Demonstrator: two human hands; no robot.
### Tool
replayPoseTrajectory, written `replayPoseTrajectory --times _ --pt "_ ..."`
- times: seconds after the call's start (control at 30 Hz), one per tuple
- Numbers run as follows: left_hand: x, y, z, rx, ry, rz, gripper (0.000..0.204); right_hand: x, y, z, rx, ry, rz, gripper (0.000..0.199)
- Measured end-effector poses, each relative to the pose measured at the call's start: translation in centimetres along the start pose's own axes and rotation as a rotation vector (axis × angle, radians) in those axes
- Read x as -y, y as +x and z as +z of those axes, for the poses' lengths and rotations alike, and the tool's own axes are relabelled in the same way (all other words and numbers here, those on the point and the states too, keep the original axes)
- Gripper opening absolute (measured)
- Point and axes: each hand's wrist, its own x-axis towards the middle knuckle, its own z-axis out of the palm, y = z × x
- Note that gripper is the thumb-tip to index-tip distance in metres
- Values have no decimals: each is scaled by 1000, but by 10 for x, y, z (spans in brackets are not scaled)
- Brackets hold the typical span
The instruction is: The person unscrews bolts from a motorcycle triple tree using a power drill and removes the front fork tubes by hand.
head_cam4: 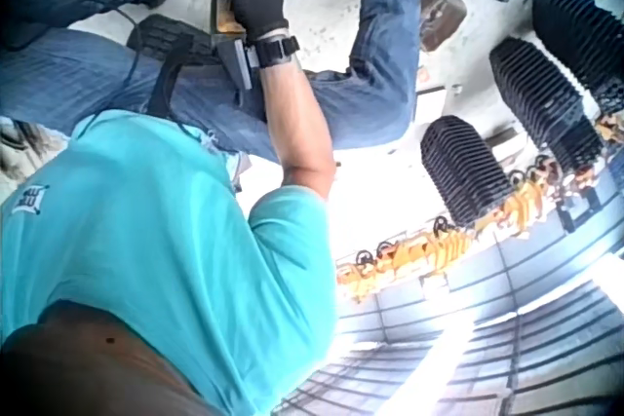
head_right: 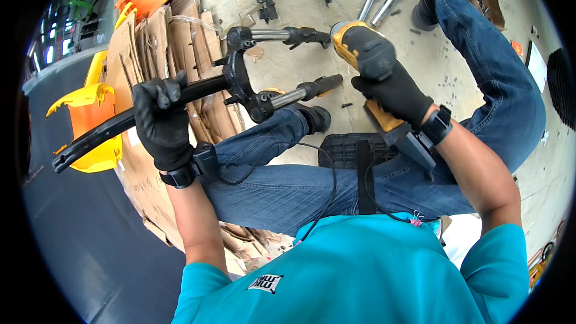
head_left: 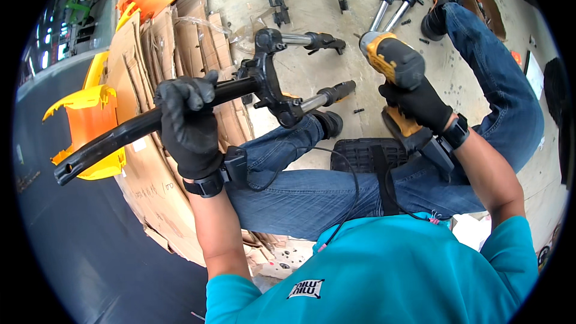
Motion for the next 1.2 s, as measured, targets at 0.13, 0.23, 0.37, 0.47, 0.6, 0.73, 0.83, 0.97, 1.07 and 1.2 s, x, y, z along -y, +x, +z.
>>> replayPoseTrajectory --times 0.13,0.23,0.37,0.47,0.6,0.73,0.83,0.97,1.07,1.2 --pt "-3 6 -6 -9 11 -39 34 -25 11 0 -166 -103 -398 39" --pt "-2 11 -10 -41 -44 -41 35 -36 30 2 -169 -208 -463 39" --pt "3 21 -55 -302 -218 -142 39 -27 26 19 -133 -147 -293 47" --pt "10 28 -96 -357 -227 -180 39 -36 18 25 -127 -144 -333 53" --pt "21 30 -146 -540 -244 -176 37 -29 -4 15 -43 -53 -303 62" --pt "19 38 -179 -652 -199 -280 38 -34 -13 8 -11 7 -396 60" --pt "12 43 -187 -694 -221 -352 38 -20 -12 0 24 56 -205 53" --pt "-4 52 -190 -772 -195 -446 38 -5 -10 -14 88 44 -172 54" --pt "-11 63 -187 -768 -260 -487 38 3 -7 -14 96 422 72 61" --pt "-13 75 -164 -808 -229 -456 38 2 -5 -15 109 497 114 57"
